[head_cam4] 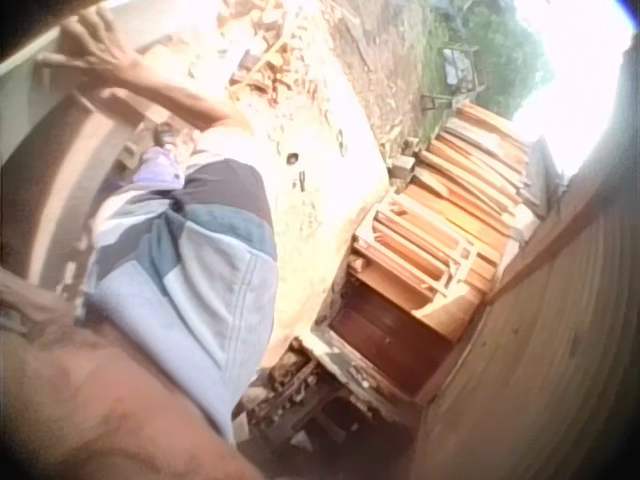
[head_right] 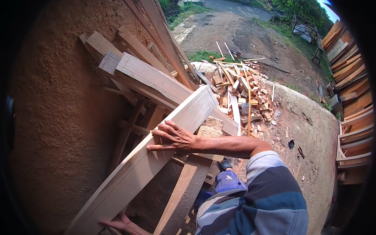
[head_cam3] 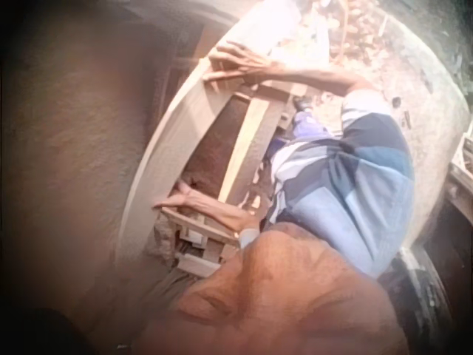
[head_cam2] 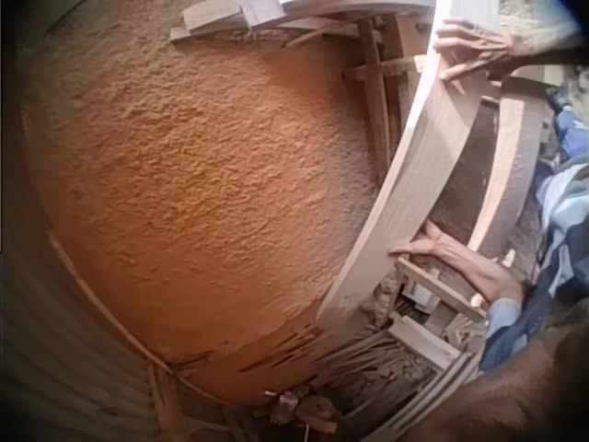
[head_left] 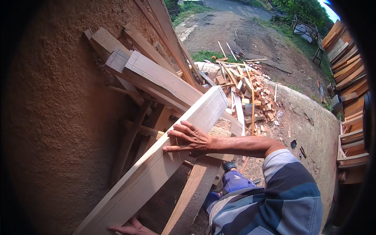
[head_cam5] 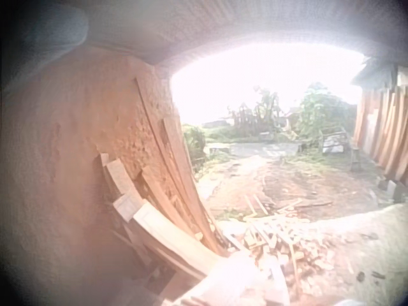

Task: The person uses a circular saw to cut several wooden planks on a makeshift workbench. They repeatedly position each plank, cut it, and move the cut piece aside. The person also picks up and repositions planks multiple times during the process.

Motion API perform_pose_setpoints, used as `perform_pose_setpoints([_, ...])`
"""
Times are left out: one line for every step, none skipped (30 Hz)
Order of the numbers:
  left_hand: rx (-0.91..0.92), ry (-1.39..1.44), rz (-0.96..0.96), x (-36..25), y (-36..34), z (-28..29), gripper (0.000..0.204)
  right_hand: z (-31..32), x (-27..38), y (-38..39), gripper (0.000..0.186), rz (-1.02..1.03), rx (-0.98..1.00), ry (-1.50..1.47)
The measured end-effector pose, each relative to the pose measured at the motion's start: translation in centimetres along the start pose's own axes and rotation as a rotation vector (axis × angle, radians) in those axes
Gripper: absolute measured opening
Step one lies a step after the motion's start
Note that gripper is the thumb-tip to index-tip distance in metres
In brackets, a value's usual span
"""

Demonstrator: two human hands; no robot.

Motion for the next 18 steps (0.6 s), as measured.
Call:
perform_pose_setpoints([0.000, 0.013, 0.012, -0.9, 1.1, -3.5, 0.099, 1.6, -1.8, 0.9, 0.114, -0.041, -0.055, -0.015])
perform_pose_setpoints([0.003, 0.033, 0.035, -1.3, 2.5, -7.7, 0.100, 2.5, -4.1, 2.2, 0.110, -0.061, -0.068, 0.011])
perform_pose_setpoints([0.025, -0.066, -0.030, -2.8, 5.3, -13.2, 0.102, 3.8, -5.0, 2.4, 0.111, -0.072, -0.055, 0.041])
perform_pose_setpoints([0.069, -0.115, -0.071, -2.6, 6.9, -17.4, 0.106, 5.0, -5.7, 2.6, 0.113, -0.047, -0.095, 0.033])
perform_pose_setpoints([0.100, -0.153, -0.059, -1.9, 9.4, -21.8, 0.110, 6.1, -6.4, 2.4, 0.115, -0.023, -0.135, 0.026])
perform_pose_setpoints([0.179, -0.144, -0.055, -1.0, 10.5, -25.0, 0.110, 7.5, -6.5, 1.3, 0.116, -0.039, -0.076, -0.043])
perform_pose_setpoints([0.245, -0.134, -0.040, 0.6, 11.8, -28.0, 0.106, 9.2, -6.5, 0.5, 0.118, -0.055, -0.021, -0.100])
perform_pose_setpoints([0.365, -0.140, -0.047, 2.7, 13.3, -30.6, 0.102, 10.2, -6.8, 0.4, 0.114, -0.081, -0.040, -0.130])
perform_pose_setpoints([0.404, -0.191, -0.048, 4.6, 15.2, -33.2, 0.098, 11.8, -7.2, 0.5, 0.115, -0.071, -0.127, -0.130])
perform_pose_setpoints([0.482, -0.199, -0.023, 6.7, 16.7, -35.5, 0.093, 12.8, -8.6, 1.9, 0.115, -0.102, -0.198, -0.108])
perform_pose_setpoints([0.486, -0.232, -0.004, 7.6, 18.6, -37.8, 0.085, 13.7, -9.9, 3.3, 0.116, -0.126, -0.273, -0.096])
perform_pose_setpoints([0.556, -0.291, -0.057, 8.7, 18.5, -39.2, 0.076, 14.2, -11.0, 4.7, 0.116, -0.147, -0.233, -0.118])
perform_pose_setpoints([0.590, -0.322, -0.068, 10.5, 18.7, -40.3, 0.063, 14.6, -12.3, 6.3, 0.119, -0.178, -0.218, -0.120])
perform_pose_setpoints([0.667, -0.245, -0.175, 10.8, 20.0, -42.8, 0.053, 14.8, -13.7, 8.6, 0.122, -0.252, -0.204, -0.093])
perform_pose_setpoints([0.633, -0.204, -0.087, 11.4, 20.6, -44.6, 0.048, 14.8, -14.7, 10.9, 0.121, -0.286, -0.287, -0.115])
perform_pose_setpoints([0.660, -0.197, 0.086, 11.0, 21.9, -46.9, 0.052, 14.5, -16.0, 13.4, 0.122, -0.335, -0.266, -0.118])
perform_pose_setpoints([0.681, -0.190, 0.264, 11.5, 23.2, -48.6, 0.057, 14.2, -17.2, 16.1, 0.124, -0.385, -0.241, -0.121])
perform_pose_setpoints([0.695, -0.241, 0.221, 12.1, 23.7, -49.6, 0.059, 13.4, -18.2, 18.4, 0.125, -0.436, -0.214, -0.154])
Point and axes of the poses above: each hand's wrist, its own y-axis away from the middle knuckle, its own z-axis out of the back of the hand, x = y × z, the point moved 6 cm from there along -y, towards the middle knuckle, and after that the axes turned 15 degrees about -y, right-handed, at the moved point
